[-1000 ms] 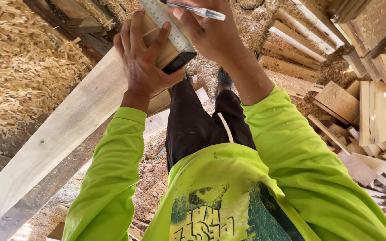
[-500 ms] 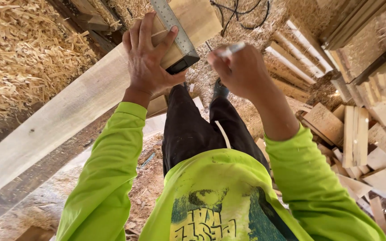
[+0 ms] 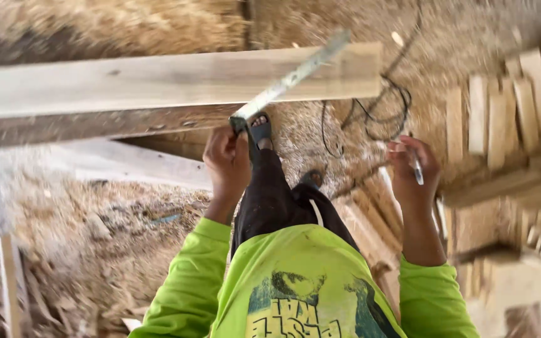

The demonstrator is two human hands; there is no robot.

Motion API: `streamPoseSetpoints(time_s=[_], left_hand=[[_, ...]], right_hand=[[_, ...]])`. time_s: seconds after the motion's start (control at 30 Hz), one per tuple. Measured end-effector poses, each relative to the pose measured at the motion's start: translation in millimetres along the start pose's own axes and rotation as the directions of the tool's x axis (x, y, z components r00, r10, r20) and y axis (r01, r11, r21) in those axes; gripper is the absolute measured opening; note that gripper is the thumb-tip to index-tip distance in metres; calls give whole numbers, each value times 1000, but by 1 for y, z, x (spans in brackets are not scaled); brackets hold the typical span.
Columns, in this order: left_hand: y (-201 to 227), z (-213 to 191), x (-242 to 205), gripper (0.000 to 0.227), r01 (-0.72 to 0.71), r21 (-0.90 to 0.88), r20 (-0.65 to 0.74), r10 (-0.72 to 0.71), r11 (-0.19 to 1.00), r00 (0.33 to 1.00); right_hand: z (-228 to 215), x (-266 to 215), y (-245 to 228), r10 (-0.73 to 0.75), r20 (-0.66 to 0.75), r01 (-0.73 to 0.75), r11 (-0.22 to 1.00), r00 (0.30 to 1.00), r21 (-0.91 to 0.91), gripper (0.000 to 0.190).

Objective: Marking measurements on wooden planks using a speed square and a pen.

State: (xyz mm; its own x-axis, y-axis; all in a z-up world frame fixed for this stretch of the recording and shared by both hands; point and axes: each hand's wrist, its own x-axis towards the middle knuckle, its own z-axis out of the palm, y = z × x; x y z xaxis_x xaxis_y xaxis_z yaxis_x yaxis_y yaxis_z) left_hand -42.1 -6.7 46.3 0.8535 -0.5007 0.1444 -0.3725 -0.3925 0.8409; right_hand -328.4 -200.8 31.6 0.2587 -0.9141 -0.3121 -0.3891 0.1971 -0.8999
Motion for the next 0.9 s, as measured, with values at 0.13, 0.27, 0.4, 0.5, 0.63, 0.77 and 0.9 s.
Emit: streamPoseSetpoints(time_s=[0.13, 0.27, 0.4, 0.5, 0.63, 0.77, 0.9], left_hand=[[-19, -42, -47, 7, 545, -168, 25, -549, 822, 836], [-63, -33, -65, 12, 698, -586, 84, -826, 412, 558], [-77, 6, -54, 16, 662, -713, 172, -859, 230, 483], [-69, 44, -34, 13, 630, -758, 211, -851, 167, 480], [-85, 105, -24, 13, 630, -730, 195, -802, 266, 564], [-88, 138, -21, 12, 590, -750, 139, -801, 299, 583], [-56, 138, -12, 7, 541, -789, 14, -871, 291, 490]], right_hand=[[35, 26, -43, -295, 103, 306, 945, 950, -116, 21], [93, 55, -92, -420, 263, 432, 902, 869, 12, 34], [146, 89, -103, -373, 462, 376, 922, 804, 91, 69], [170, 113, -114, -392, 519, 393, 912, 760, 114, 70], [191, 135, -141, -395, 597, 403, 906, 698, 128, 51], [209, 136, -177, -387, 711, 512, 858, 587, 44, 33], [225, 157, -172, -295, 845, 521, 853, 445, 24, 24]])
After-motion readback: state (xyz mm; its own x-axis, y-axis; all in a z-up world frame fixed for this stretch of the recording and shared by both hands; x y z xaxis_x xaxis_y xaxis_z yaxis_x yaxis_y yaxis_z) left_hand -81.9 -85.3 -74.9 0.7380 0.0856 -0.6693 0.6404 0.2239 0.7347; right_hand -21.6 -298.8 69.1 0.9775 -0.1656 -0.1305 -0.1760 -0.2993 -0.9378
